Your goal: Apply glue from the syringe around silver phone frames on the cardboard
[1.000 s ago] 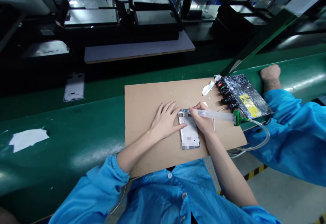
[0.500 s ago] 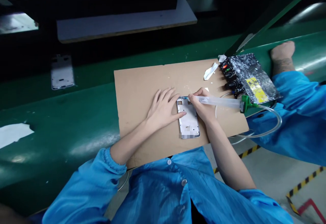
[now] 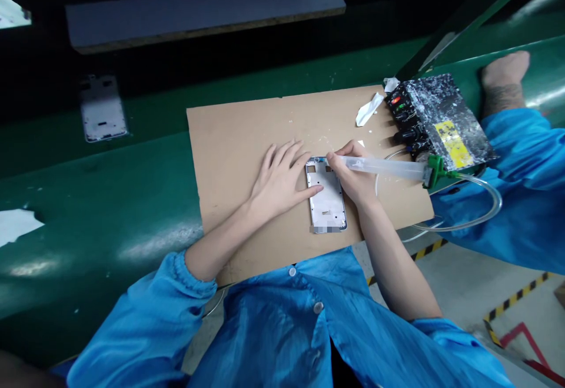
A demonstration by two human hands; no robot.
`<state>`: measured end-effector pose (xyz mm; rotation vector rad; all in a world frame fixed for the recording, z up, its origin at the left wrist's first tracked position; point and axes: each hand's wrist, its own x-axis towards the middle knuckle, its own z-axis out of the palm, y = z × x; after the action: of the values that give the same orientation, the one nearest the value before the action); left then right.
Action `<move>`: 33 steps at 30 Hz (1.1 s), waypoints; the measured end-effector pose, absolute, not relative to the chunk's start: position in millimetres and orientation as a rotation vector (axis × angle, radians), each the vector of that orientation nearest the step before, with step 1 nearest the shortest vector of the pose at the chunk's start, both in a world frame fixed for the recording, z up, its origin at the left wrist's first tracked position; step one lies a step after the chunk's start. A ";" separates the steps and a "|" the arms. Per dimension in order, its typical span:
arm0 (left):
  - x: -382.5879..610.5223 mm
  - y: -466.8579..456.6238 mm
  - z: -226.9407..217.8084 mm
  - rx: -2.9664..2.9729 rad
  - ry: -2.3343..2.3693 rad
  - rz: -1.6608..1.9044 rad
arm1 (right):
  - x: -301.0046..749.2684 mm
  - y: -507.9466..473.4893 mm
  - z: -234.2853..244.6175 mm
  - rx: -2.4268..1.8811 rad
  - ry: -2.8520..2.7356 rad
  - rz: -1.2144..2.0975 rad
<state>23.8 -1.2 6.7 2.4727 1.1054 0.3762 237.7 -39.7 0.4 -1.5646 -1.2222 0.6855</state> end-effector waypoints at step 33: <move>23.1 -1.7 6.4 2.455 1.091 0.373 | 243.5 -39.5 -2.9 -1.591 -1.274 0.638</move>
<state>23.1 -1.7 6.4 2.4553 1.0911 0.3730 243.5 -39.5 -2.9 -1.5911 -1.2745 0.6385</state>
